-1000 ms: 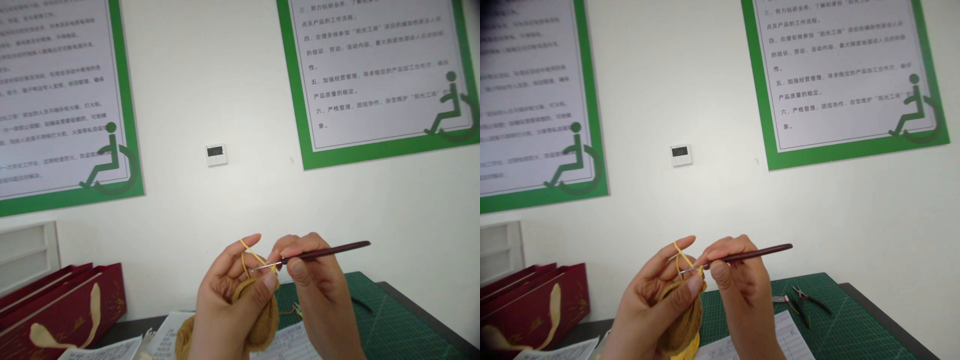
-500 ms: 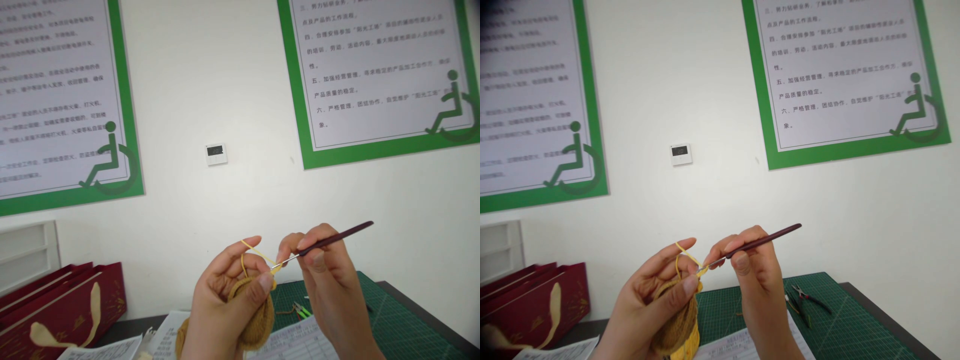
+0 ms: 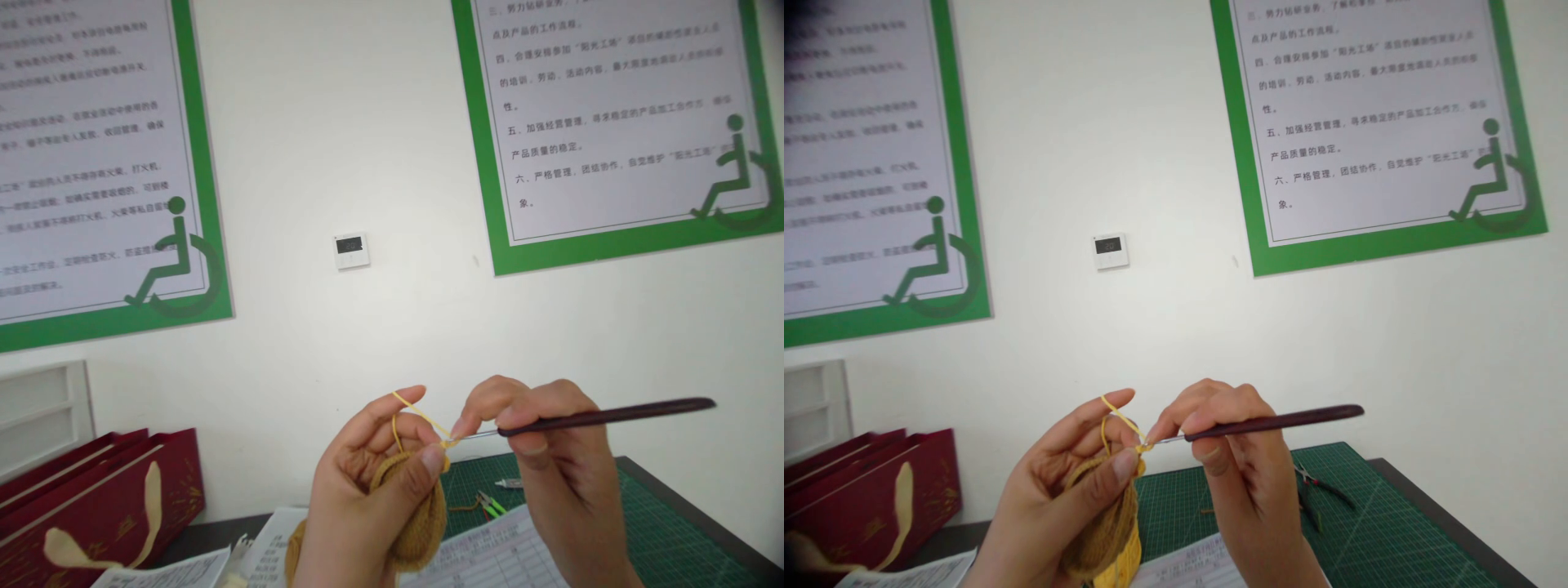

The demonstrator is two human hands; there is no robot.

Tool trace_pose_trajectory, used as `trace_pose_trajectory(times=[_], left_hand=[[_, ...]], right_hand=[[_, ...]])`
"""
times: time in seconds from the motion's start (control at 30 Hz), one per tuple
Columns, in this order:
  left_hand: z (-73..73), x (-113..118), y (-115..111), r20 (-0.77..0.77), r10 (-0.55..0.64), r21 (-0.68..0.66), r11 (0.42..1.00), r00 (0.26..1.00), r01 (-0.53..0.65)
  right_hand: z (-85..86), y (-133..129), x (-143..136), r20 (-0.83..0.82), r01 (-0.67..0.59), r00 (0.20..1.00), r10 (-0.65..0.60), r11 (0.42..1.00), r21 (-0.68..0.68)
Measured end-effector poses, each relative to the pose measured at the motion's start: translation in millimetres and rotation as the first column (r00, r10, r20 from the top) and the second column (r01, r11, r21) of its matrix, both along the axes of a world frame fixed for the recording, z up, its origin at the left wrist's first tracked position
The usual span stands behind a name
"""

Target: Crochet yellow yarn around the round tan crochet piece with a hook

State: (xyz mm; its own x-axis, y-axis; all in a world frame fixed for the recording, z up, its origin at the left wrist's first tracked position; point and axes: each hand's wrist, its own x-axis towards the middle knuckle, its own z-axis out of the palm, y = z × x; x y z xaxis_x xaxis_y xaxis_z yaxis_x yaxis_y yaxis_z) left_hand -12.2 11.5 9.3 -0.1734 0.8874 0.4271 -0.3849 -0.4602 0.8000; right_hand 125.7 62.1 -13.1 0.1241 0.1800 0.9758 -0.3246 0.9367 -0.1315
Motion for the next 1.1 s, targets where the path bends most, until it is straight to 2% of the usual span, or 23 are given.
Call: trace_pose_trajectory(times=[0.17,0.27,0.33,0.47,0.53,0.6,0.7,0.77,0.8,0.83,0.9,0.97,1.03,1.1], left_hand=[[1.3,1,-2,0.006,-0.008,-0.002,1.0,1.0,0.008],[2.1,0,-3,0.0,-0.037,-0.03,0.999,0.999,0.037],[2.2,-1,-4,-0.005,-0.057,-0.06,0.997,0.998,0.056],[1.0,-3,-3,0.015,-0.082,-0.115,0.99,0.997,0.083],[0.3,-2,-2,0.036,-0.094,-0.126,0.987,0.995,0.098],[-0.1,1,-1,0.05,-0.089,-0.108,0.99,0.995,0.094],[-0.8,5,-2,0.014,0.035,-0.025,0.999,0.999,-0.034],[-1.2,7,-2,-0.045,0.14,0.024,0.99,0.989,-0.139],[-1.3,7,-2,-0.074,0.17,0.034,0.985,0.983,-0.168],[-1.2,6,-3,-0.095,0.185,0.038,0.983,0.978,-0.182],[-0.5,4,-3,-0.105,0.171,0.033,0.985,0.98,-0.169],[0.8,1,-2,-0.092,0.128,0.022,0.992,0.987,-0.127],[2.0,-1,-2,-0.073,0.088,0.015,0.996,0.993,-0.087],[2.3,-2,0,-0.053,0.075,0.013,0.997,0.996,-0.074]], right_hand=[[-1.1,0,2,0.021,0.129,0.991,-0.134,0.979,0.157],[-3.1,-1,0,0.006,0.195,0.98,-0.201,0.96,0.199],[-4.5,-1,-4,-0.021,0.205,0.979,-0.205,0.958,0.199],[-8.1,5,-12,-0.051,0.136,0.99,-0.13,0.979,0.155],[-11.2,10,-15,-0.036,0.175,0.985,-0.171,0.971,0.164],[-15.0,14,-16,-0.053,0.323,0.947,-0.318,0.93,0.177],[-19.3,16,-17,-0.166,0.566,0.824,-0.541,0.799,0.205],[-20.4,13,-18,-0.172,0.591,0.807,-0.565,0.771,0.238],[-20.5,11,-19,-0.16,0.564,0.826,-0.541,0.794,0.226],[-20.2,9,-19,-0.148,0.507,0.861,-0.487,0.842,0.183],[-18.6,5,-19,-0.157,0.337,0.932,-0.326,0.94,0.048],[-15.3,2,-19,-0.207,0.154,0.963,-0.175,0.981,-0.116],[-10.5,1,-18,-0.229,-0.049,0.973,-0.018,0.957,-0.287],[-5.6,1,-19,-0.236,-0.256,0.958,0.163,0.858,-0.445]])
